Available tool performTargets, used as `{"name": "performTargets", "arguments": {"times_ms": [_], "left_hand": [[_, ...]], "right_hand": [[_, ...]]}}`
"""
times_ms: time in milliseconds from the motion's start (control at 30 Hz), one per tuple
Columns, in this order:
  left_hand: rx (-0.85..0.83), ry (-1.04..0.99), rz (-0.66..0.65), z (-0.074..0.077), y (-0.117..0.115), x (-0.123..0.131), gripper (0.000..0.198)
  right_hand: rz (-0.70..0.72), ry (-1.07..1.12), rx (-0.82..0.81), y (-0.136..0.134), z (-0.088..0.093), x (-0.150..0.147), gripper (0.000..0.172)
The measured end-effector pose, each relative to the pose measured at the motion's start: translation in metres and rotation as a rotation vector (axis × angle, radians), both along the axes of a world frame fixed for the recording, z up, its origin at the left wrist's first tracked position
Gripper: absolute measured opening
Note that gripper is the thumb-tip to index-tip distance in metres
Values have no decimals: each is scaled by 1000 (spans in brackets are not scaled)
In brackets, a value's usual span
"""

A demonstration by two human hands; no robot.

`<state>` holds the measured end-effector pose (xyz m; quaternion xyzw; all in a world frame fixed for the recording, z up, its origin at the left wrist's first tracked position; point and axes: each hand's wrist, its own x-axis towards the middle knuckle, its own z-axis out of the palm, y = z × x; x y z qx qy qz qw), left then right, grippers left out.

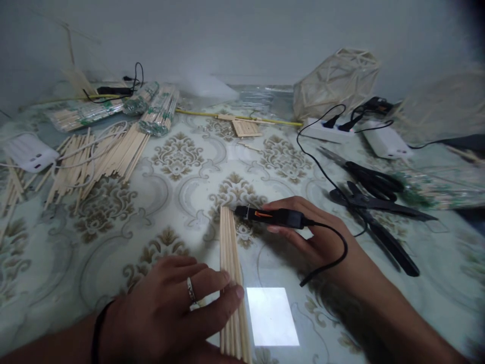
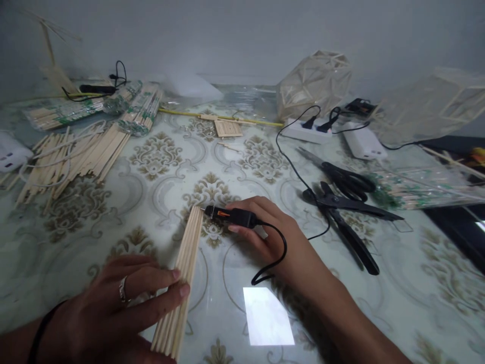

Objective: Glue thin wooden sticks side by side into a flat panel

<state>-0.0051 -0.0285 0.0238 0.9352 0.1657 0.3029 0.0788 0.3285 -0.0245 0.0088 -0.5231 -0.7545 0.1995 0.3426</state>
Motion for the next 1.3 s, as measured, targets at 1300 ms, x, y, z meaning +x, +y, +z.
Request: {"name": "performTargets", "arguments": {"times_ms": [1300], "left_hand": [[34,-39,67,1,0,-2,62]], "right_hand": [[101,88,-85,-5,14,1,23]]}}
